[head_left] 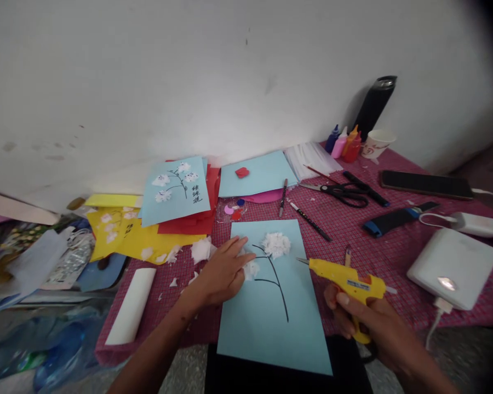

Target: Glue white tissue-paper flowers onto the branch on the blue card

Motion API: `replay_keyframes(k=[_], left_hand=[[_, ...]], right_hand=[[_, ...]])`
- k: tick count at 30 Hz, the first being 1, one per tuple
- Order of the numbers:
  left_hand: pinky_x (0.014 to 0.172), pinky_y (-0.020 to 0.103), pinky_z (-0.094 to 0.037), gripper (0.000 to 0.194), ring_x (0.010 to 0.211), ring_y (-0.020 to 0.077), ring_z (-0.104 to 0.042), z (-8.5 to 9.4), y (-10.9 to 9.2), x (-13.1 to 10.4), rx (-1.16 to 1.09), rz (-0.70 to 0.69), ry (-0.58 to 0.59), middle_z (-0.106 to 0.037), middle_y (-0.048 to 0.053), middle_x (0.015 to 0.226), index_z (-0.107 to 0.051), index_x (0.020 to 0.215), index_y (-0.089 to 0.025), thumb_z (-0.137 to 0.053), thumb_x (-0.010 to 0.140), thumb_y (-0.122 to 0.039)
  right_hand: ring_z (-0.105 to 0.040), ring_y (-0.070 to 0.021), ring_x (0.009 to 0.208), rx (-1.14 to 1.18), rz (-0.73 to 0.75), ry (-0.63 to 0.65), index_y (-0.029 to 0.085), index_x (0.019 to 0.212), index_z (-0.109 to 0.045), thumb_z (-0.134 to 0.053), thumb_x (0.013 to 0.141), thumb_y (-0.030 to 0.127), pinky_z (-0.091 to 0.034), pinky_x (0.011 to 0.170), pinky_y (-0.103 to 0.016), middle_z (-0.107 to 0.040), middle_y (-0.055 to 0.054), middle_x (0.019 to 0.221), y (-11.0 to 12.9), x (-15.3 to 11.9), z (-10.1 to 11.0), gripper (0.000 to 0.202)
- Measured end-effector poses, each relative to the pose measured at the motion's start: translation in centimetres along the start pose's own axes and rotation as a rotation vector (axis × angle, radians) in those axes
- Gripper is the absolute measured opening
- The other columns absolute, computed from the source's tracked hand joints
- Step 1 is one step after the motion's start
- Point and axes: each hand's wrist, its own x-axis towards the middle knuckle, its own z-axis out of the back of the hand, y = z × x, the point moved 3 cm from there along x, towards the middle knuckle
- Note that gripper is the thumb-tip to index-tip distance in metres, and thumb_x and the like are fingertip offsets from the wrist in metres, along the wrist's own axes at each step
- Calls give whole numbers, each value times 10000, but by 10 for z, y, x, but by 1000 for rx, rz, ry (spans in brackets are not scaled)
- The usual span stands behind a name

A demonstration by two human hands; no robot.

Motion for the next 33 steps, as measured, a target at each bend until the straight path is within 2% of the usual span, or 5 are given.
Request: replay_keyframes(k=[9,18,22,27,33], left_hand=[[1199,541,-166,652,1474,299,-194,11,1,-11,209,-48,-25,-261,37,1600,-444,1444,-275,-449,821,-84],[1190,586,-146,585,1459,354,-219,1,-5,-7,80,-77,-22,-350,36,1563,-614,1291,-265,-529,743,-78],[1190,572,-175,584,1453,350,-238,8,-8,-9,110,-59,-58,-353,43,1560,-596,1313,-261,-527,762,-81],[1175,532,-270,515,1430,282,-309,32,1,-53,300,10,-221,-361,56,1546,-528,1360,-282,-468,874,-123],[1059,491,-448,368,1255,265,-521,44,44,-127,418,171,-428,-574,84,1328,-612,1227,-262,-523,885,-161]], right_hand=[[-451,-134,488,-12,-17,2,187,855,-624,-609,870,542,-315,492,-267,-508,12,513,-1,0,-1,355],[-404,-129,485,-17,-36,-56,193,845,-617,-611,870,541,-248,494,-266,-490,21,502,4,-3,-6,349],[-408,-130,486,-23,-47,-49,193,842,-621,-605,877,532,-261,496,-271,-494,17,507,1,-3,-4,341],[-401,-130,473,-66,-46,-57,200,838,-625,-594,872,546,-265,482,-269,-486,14,501,-5,-1,3,349],[-406,-132,482,-45,-52,-38,206,848,-611,-581,883,513,-299,473,-266,-475,7,506,-5,-1,4,310]])
